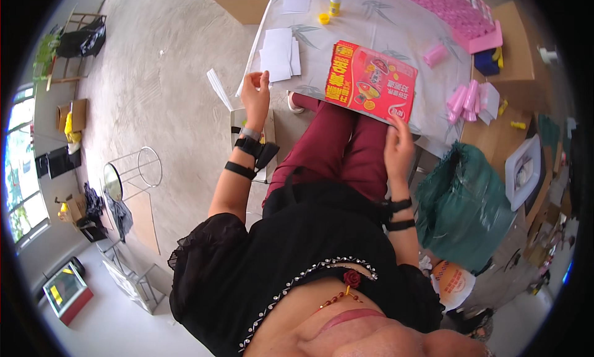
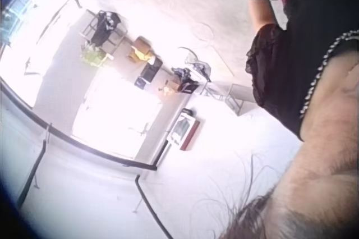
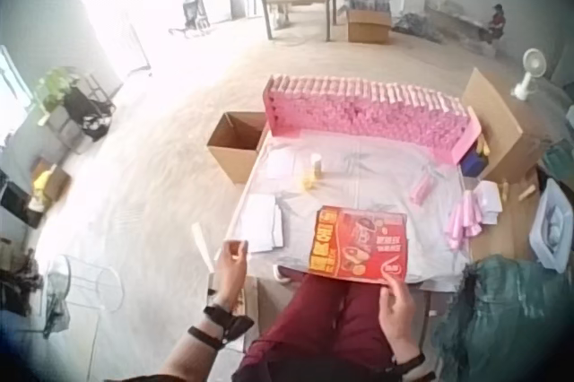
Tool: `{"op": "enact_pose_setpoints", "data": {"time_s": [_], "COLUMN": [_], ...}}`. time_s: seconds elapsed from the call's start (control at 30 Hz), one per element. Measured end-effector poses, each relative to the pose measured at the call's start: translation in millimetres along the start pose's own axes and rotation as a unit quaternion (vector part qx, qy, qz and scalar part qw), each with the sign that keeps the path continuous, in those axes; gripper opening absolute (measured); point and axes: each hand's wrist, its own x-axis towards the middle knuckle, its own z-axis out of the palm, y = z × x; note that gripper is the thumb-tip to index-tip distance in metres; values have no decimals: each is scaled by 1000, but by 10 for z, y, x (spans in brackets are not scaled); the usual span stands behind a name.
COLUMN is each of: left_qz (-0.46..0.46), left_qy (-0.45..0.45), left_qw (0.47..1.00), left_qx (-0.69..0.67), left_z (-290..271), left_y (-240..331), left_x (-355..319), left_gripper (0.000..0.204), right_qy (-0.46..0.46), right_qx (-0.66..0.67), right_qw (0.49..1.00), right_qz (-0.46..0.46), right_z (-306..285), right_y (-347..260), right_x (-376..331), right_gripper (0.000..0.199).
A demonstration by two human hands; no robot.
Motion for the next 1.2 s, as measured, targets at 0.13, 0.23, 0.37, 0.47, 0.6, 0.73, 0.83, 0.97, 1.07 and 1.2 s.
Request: {"op": "enact_pose_setpoints", "data": {"time_s": [0.13,0.23,0.37,0.47,0.6,0.73,0.83,0.97,1.07,1.2], "left_qz": [-28,-31,-43,-20,-85,-155,-162,-176,-193,-224], "left_qy": [14,6,-14,-40,-63,-61,-60,-100,-92,-103], "left_qw": [997,991,984,979,991,985,980,974,967,952], "left_qx": [71,131,172,197,78,-54,-93,-99,-141,-183], "left_z": [124,116,134,146,129,126,121,95,73,78], "left_y": [-188,-230,-153,-180,-318,-355,-348,-257,-383,-273], "left_x": [282,457,603,648,593,403,281,174,151,146], "left_gripper": [49,48,42,40,37,27,26,30,31,35], "right_qy": [-126,-186,-237,-243,-215,-189,-188,-189,-186,-193], "right_qx": [103,79,66,52,55,50,12,-3,-7,-19], "right_qw": [986,976,969,968,975,981,982,982,982,981], "right_qz": [-49,-77,-35,-29,6,-2,-21,-13,-19,2], "right_z": [790,1229,1570,1768,1955,2109,2212,2296,2351,2346], "right_y": [-347,-515,-579,-541,-481,-449,-496,-502,-558,-518], "right_x": [406,579,720,805,918,992,1021,1013,1007,1042], "right_gripper": [32,34,35,35,35,33,33,34,34,35]}}
